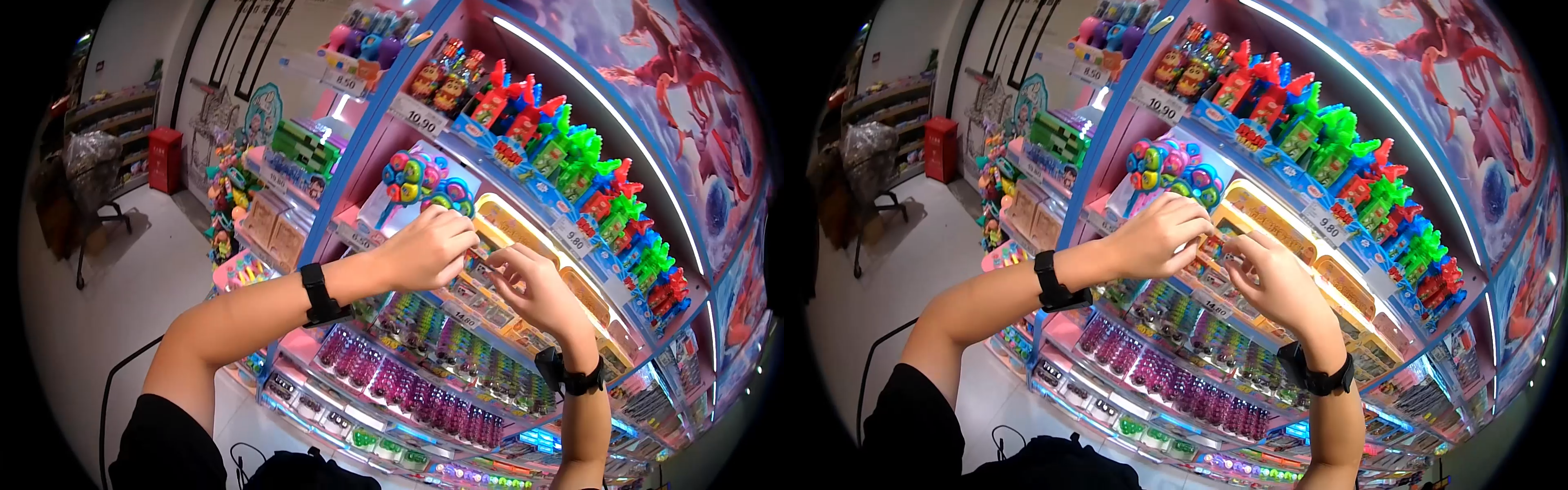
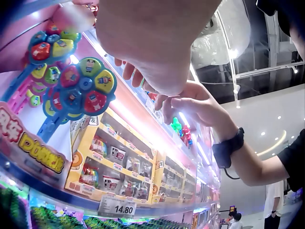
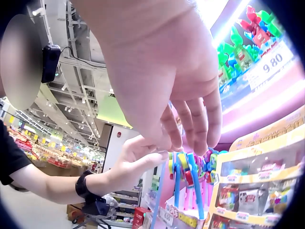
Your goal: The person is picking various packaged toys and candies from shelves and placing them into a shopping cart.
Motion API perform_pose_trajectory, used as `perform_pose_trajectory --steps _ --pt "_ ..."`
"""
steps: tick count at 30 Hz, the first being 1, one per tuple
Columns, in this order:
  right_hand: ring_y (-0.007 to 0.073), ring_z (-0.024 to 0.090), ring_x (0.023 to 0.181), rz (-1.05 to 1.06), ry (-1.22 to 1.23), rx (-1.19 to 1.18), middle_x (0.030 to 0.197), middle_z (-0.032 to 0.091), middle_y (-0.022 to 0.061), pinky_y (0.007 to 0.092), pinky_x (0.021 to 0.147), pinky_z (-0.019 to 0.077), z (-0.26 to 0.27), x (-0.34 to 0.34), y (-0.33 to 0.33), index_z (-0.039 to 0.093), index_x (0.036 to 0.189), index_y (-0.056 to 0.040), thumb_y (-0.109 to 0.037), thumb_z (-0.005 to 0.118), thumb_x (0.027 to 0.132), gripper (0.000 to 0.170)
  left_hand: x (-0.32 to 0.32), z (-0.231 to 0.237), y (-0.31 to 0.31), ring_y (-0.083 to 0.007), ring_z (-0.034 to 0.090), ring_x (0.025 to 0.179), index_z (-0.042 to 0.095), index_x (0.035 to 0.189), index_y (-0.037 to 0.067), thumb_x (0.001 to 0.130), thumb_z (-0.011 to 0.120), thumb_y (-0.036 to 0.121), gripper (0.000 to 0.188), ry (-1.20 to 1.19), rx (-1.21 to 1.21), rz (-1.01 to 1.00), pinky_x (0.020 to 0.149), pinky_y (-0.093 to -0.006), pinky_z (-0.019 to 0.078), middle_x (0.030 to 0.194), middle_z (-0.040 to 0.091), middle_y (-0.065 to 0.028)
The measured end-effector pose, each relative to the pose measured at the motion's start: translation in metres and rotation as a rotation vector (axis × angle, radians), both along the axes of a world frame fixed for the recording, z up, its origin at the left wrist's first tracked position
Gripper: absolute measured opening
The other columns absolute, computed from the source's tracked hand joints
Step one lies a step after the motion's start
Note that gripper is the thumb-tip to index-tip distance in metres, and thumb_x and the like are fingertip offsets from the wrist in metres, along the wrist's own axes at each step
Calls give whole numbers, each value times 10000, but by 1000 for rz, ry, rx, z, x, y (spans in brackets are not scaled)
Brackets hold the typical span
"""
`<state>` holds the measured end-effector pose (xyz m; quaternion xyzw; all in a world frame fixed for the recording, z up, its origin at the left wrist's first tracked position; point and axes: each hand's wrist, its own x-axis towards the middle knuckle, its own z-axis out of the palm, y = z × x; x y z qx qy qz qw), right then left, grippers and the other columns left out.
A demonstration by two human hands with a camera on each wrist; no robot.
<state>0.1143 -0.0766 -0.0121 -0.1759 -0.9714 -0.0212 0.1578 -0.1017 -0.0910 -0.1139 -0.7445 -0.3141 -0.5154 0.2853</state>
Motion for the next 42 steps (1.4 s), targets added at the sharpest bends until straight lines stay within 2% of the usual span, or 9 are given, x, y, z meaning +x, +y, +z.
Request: perform_pose_trajectory --steps 5,8,12,16,18,24,33,37,42 --pt "315 649 788 65 -146 -54 924 614 177 397 721 523 -54 -36 8 610 1045 2 -117 633 900 190 -18 -65 -15 -302 582 968 606 969 33 802 618 69 171 -149 -170 26 894 -411 428 976 602 -102" --pt "288 650 813 117 -284 -112 933 630 165 391 756 515 -90 -53 14 609 1056 3 -109 651 896 200 -29 -100 -16 -299 586 994 614 988 29 810 609 72 183 -196 -199 102 903 -412 424 1014 616 -112" --pt "328 661 845 135 -385 -238 939 639 199 436 772 525 -110 -65 7 596 1102 -1 -154 624 916 243 -75 -120 -16 -307 572 1046 597 1040 29 817 588 79 229 -330 -228 278 951 -423 412 1058 611 -125" --pt "330 664 847 115 -371 -203 943 648 199 440 769 524 -111 -64 11 605 1112 1 -162 616 923 250 -149 -102 -4 -330 534 1121 553 1130 26 824 586 75 312 -411 -103 529 979 -441 404 1163 566 -153" --pt "335 663 846 107 -346 -207 944 651 202 440 768 523 -109 -61 14 611 1109 1 -165 615 924 249 -185 -88 11 -342 517 1169 543 1171 20 842 610 101 346 -340 42 638 1003 -453 398 1215 556 -158" --pt "351 657 848 106 -313 -182 930 653 207 448 762 517 -103 -58 14 618 1092 -1 -175 620 923 242 -236 -64 31 -327 478 1255 519 1303 43 879 639 155 455 40 83 778 1091 -442 351 1329 525 -146" --pt "396 627 860 77 -279 -193 922 634 217 464 795 500 -105 -55 23 606 1070 6 -155 615 905 231 -249 -55 37 -354 492 1237 558 1244 22 833 619 87 421 -7 -183 568 1073 -444 389 1263 567 -179" --pt "414 623 913 44 -240 -200 955 636 234 480 804 504 -106 -56 28 594 1077 9 -147 612 897 239 -240 -56 32 -368 491 1240 546 1263 10 838 585 43 428 -28 -31 618 1064 -438 397 1299 553 -196" --pt "418 622 949 31 -119 -136 1035 621 223 484 819 517 -111 -55 37 574 1120 1 -152 614 897 273 -182 -52 9 -351 562 1132 562 1173 -9 869 582 19 305 -197 11 424 984 -407 439 1190 592 -179"
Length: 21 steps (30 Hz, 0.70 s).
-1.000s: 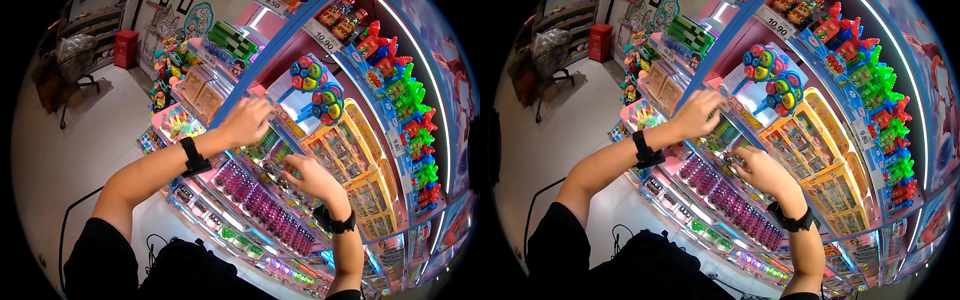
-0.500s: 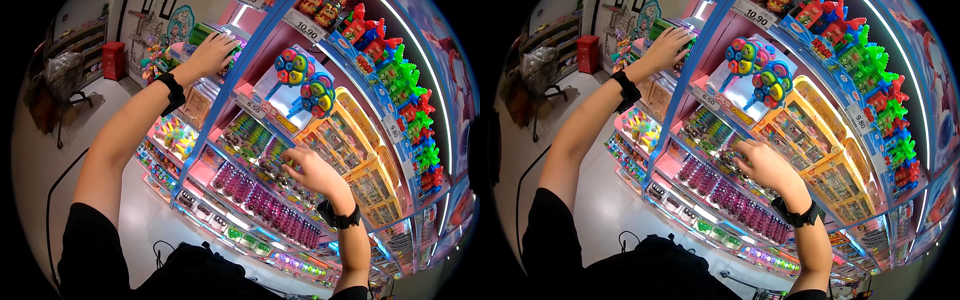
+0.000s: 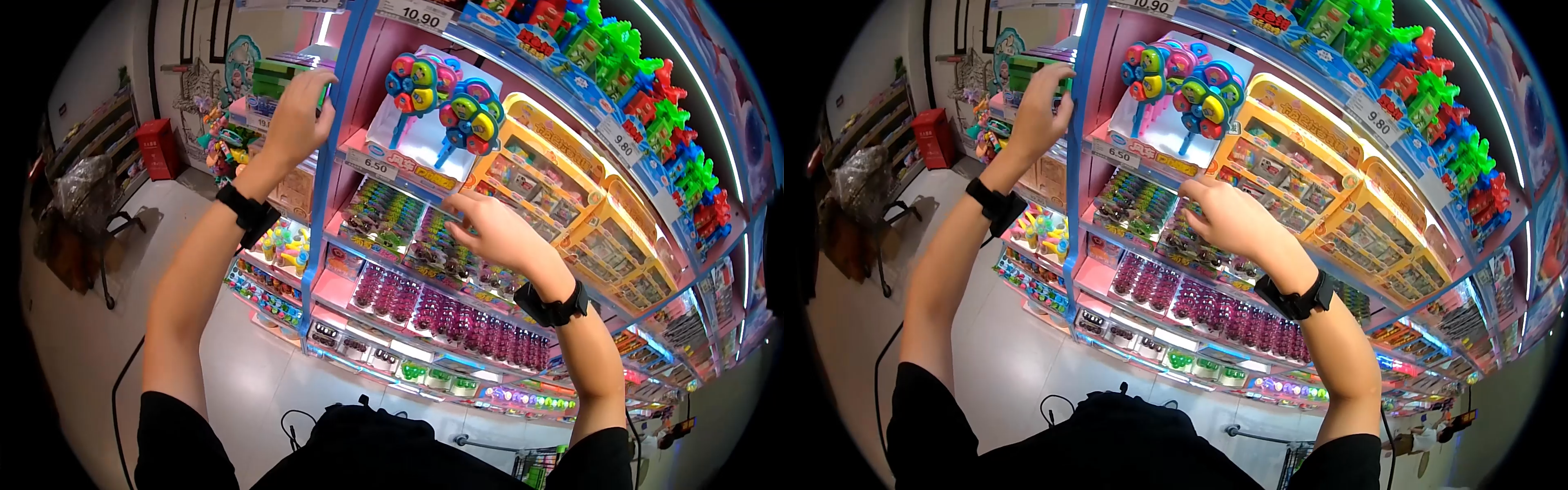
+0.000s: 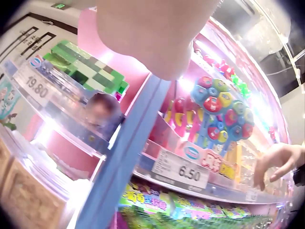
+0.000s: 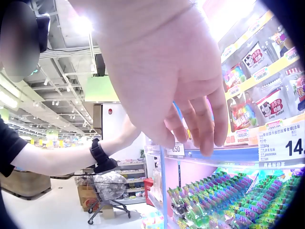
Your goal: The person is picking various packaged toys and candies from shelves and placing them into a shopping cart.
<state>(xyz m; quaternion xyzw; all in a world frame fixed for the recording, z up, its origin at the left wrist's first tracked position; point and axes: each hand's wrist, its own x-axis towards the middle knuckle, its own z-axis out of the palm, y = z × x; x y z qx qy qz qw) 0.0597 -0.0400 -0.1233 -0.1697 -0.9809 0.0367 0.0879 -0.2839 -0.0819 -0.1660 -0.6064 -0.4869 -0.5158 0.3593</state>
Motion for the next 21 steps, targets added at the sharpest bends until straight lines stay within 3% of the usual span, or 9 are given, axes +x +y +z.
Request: perform_pose_trajectory --steps 3,4,7,9,12,15,18,21 --pt "401 633 946 -42 56 61 1086 595 199 479 824 522 -5 -5 5 558 1149 -15 -163 596 910 283 48 -3 -1 -357 599 1015 584 1067 -30 877 615 75 220 -84 -90 -195 874 -399 484 1048 625 -188" --pt "398 634 943 -47 80 85 1093 589 193 479 824 522 -6 -7 7 552 1158 -16 -164 591 913 289 59 -6 6 -359 599 1023 587 1087 -38 885 644 125 266 -218 -196 -273 883 -408 481 1057 631 -191" --pt "396 643 907 -55 145 145 1105 561 202 465 804 532 -7 -12 7 496 1246 -35 -158 582 913 366 78 -12 29 -358 599 1040 606 1110 -29 875 671 192 328 -273 -255 -254 895 -440 470 1045 648 -183" --pt "398 649 894 -57 185 181 1134 546 221 460 787 541 -9 -11 8 460 1304 -35 -150 584 904 434 78 -15 41 -324 625 925 627 1087 -29 868 694 225 342 -196 -242 -148 821 -417 494 1020 657 -177" --pt "317 647 947 -140 196 173 1191 528 172 416 821 535 -11 -9 9 430 1369 -37 -136 608 903 508 76 -15 48 -305 635 830 663 994 -24 851 713 237 301 -170 -247 -61 770 -417 502 903 677 -168" --pt "336 644 971 -153 208 174 1240 509 200 427 839 536 -13 -6 12 386 1403 -40 -147 608 905 555 78 -13 46 -292 646 806 664 941 -34 843 728 218 278 -248 -282 -96 757 -396 503 843 681 -161" --pt "396 636 980 -156 186 172 1269 485 261 461 840 535 -15 -11 16 352 1431 -62 -157 606 903 594 76 -18 52 -289 609 858 647 921 17 854 692 237 234 -290 -284 -132 770 -418 398 859 653 -101" --pt "449 636 940 -192 137 185 1236 497 308 491 806 543 -12 -21 19 333 1441 -44 -182 589 903 612 76 -19 54 -297 606 848 634 910 9 848 695 218 226 -264 -283 -113 751 -429 412 843 640 -109"
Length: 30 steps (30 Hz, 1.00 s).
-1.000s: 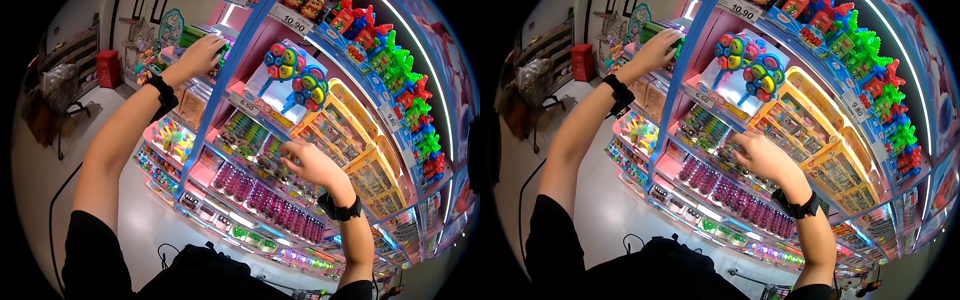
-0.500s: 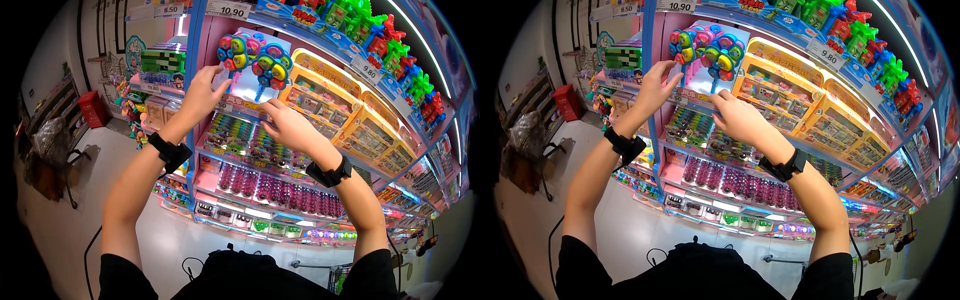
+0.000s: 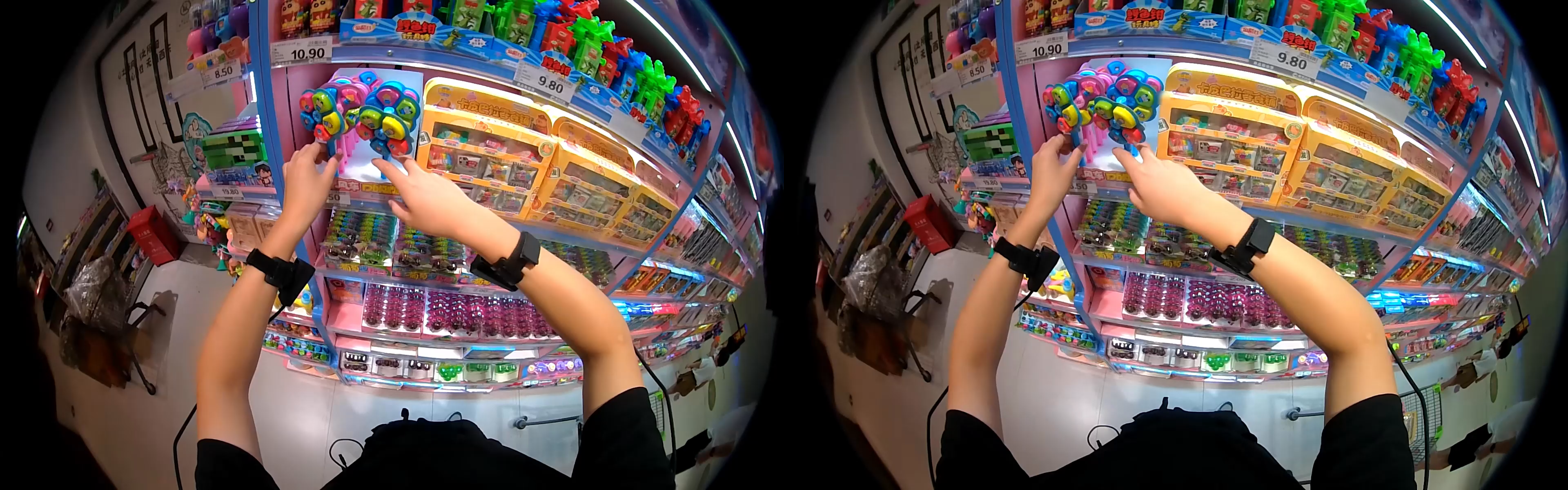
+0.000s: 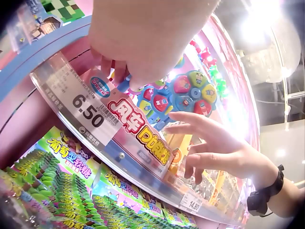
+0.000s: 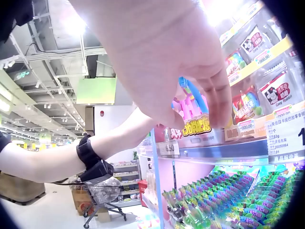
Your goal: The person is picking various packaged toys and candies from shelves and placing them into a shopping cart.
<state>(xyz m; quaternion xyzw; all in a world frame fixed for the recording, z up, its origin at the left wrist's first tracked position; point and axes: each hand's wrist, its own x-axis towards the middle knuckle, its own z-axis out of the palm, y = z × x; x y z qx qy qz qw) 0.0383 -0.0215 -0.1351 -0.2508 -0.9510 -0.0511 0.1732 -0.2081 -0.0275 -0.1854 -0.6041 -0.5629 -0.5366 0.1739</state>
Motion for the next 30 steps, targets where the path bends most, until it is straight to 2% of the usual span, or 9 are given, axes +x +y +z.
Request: perform_pose_trajectory --steps 1,2,4,9,10,16,19,25,30 --pt "450 639 929 -11 13 -9 1230 501 309 493 798 545 -3 -4 3 331 1439 -32 -189 585 901 615 1 1 -2 -299 605 847 632 908 7 848 695 213 224 10 -2 12 747 -433 415 842 637 -111" --pt "451 641 919 -21 27 -17 1223 505 309 495 791 547 -6 -7 6 328 1436 -19 -195 582 900 619 1 2 -4 -310 632 792 620 886 -45 836 726 177 251 61 37 37 730 -401 487 814 660 -163" --pt "456 647 898 -37 28 -23 1216 504 316 505 769 551 -4 -12 7 322 1419 34 -200 568 886 633 2 1 -5 -314 631 799 619 893 -44 832 726 167 244 93 45 46 730 -403 487 821 661 -163" --pt "458 651 886 -72 123 -28 1229 496 321 512 770 550 -6 -19 16 325 1401 59 -166 559 872 620 5 -2 -10 -314 637 818 622 966 -54 822 726 154 274 104 61 40 742 -411 493 834 667 -162" --pt "459 651 886 -65 123 -29 1236 493 322 511 771 551 -7 -19 16 325 1400 59 -166 559 872 619 4 -4 -10 -315 635 839 612 1050 -55 819 728 153 331 92 26 44 753 -414 494 860 663 -168" --pt "458 654 892 -40 105 -37 1211 527 322 508 782 555 -11 -11 14 335 1398 29 -181 572 875 611 11 -10 -16 -275 604 971 543 1176 -21 835 735 141 424 39 104 47 788 -379 481 1041 625 -150" --pt "450 656 909 -33 67 -41 1217 540 315 504 797 554 -9 -7 10 343 1406 1 -205 573 889 602 16 -13 -24 -291 541 1050 532 1196 15 835 722 189 444 -24 88 64 887 -417 401 1089 596 -124" --pt "432 649 970 -20 23 -13 1378 439 300 492 825 549 -12 -2 6 334 1436 -37 -205 591 899 619 16 -20 -31 -295 537 1045 547 1160 11 835 708 180 400 -41 94 27 896 -408 404 1085 595 -122" --pt "444 662 910 57 98 19 1312 470 331 495 767 565 -17 1 -2 393 1333 3 -142 571 855 531 7 -23 -27 -301 547 1028 569 1123 14 834 695 168 351 -78 65 25 910 -408 405 1061 605 -126"
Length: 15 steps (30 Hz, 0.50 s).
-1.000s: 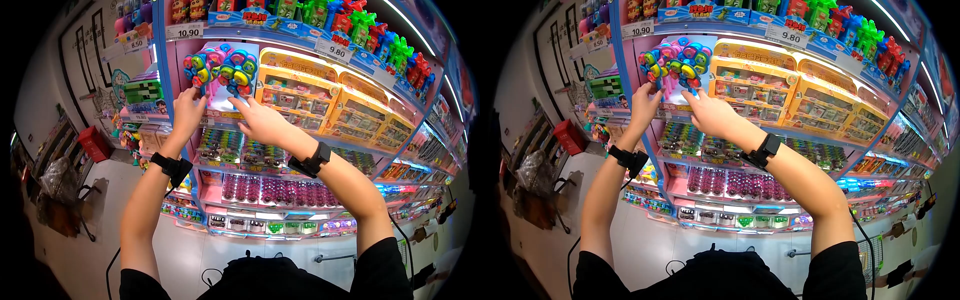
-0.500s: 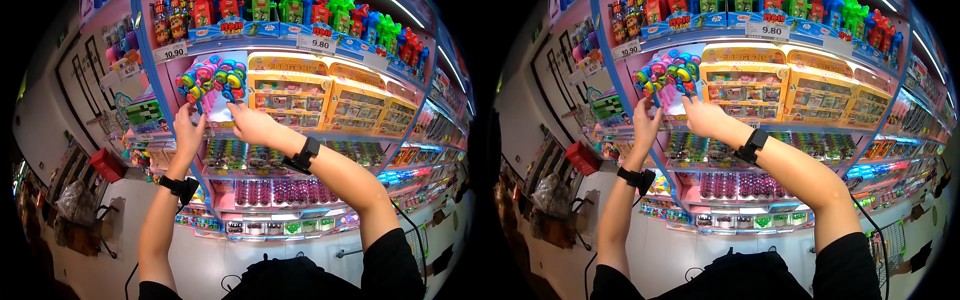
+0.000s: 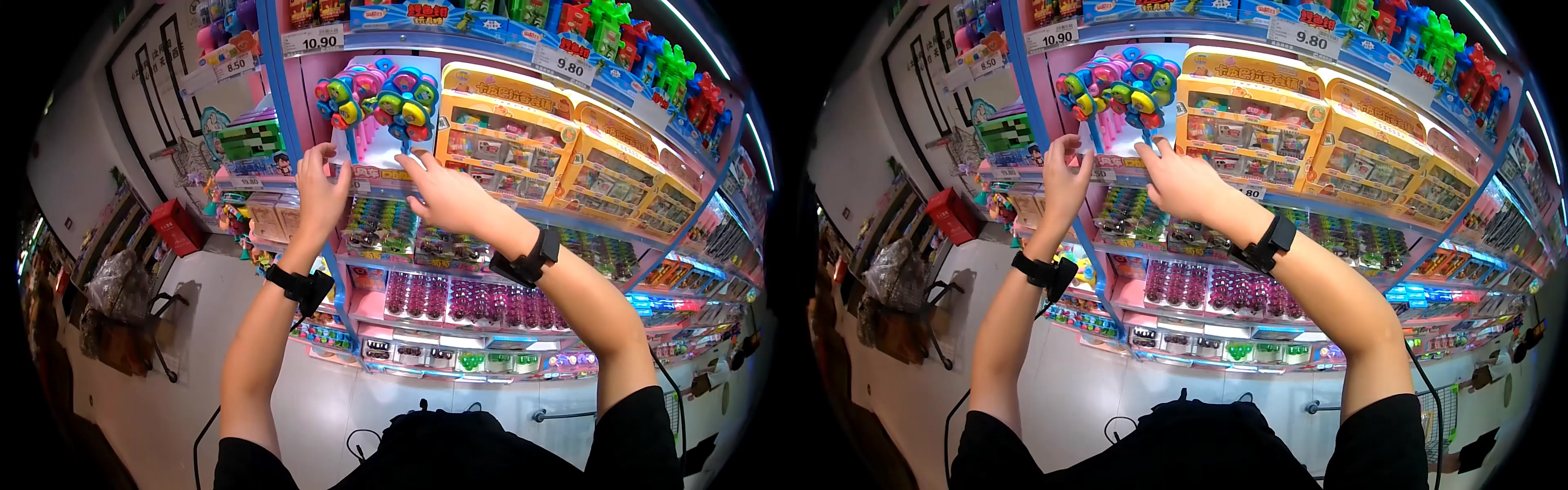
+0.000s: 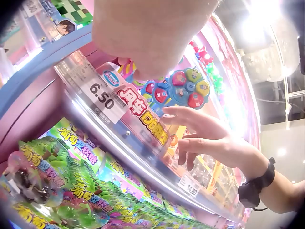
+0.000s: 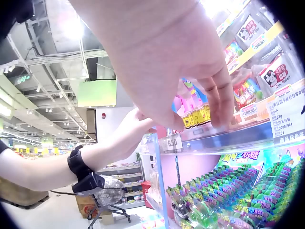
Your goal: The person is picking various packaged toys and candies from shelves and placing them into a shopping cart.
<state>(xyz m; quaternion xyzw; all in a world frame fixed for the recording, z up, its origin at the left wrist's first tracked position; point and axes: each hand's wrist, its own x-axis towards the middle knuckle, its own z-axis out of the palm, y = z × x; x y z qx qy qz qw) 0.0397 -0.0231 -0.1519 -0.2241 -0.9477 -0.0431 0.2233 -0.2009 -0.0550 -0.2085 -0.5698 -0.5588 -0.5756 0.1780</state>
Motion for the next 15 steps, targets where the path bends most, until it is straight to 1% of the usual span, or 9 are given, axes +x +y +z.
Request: perform_pose_trajectory --steps 1,3,5,7,9,11,12,14,15 --pt "438 657 925 -21 -26 -16 1313 470 311 491 780 562 0 1 0 380 1358 -15 -159 579 869 547 0 2 0 -302 547 1028 570 1120 14 835 694 168 347 -3 -2 -8 913 -407 405 1059 606 -126" --pt "426 647 954 -72 -64 -45 1315 469 271 483 806 554 2 1 -3 353 1407 -51 -192 594 898 581 3 6 -4 -295 559 1001 577 1100 11 841 687 143 310 -20 -5 -18 891 -397 434 1029 615 -127" --pt "417 650 948 -65 -15 -32 1310 476 257 475 798 555 0 1 -1 395 1373 -41 -176 582 897 529 3 11 -3 -289 566 987 580 1094 11 845 685 129 295 -46 8 -54 875 -388 451 1015 620 -126" --pt "404 653 938 -64 29 -80 1284 495 241 468 780 556 4 1 -2 427 1347 -29 -166 574 896 494 6 14 -4 -277 570 981 584 1082 7 847 687 120 280 -19 16 -54 852 -376 469 995 623 -122" --pt "389 651 890 -46 90 -56 1154 545 201 468 739 553 1 1 0 476 1284 -17 -144 549 898 413 7 18 -4 -264 562 947 589 1102 0 848 695 126 303 -2 0 -44 828 -369 465 997 633 -111" --pt "376 651 878 -23 127 -30 1096 570 179 466 726 553 -2 0 1 515 1215 -15 -130 548 888 348 8 21 -2 -258 557 926 592 1117 -2 848 698 128 317 7 -24 -27 812 -369 464 1000 638 -107" --pt "372 656 855 -9 148 -10 1055 578 183 465 708 557 -3 0 1 523 1153 -2 -116 554 871 305 8 20 2 -247 550 909 606 1131 1 851 700 142 328 -3 -17 -24 796 -365 458 1004 650 -97" --pt "366 667 808 22 182 34 974 596 191 464 672 565 -4 1 2 540 1030 24 -87 566 837 224 8 22 5 -245 556 899 620 1113 -5 853 698 151 313 17 -66 -7 781 -364 462 996 656 -103" --pt "363 667 806 31 199 41 955 597 187 463 669 564 -5 2 1 543 1018 22 -86 566 837 212 7 23 5 -244 559 895 627 1104 -8 855 697 156 306 26 -93 3 773 -363 463 991 658 -106"
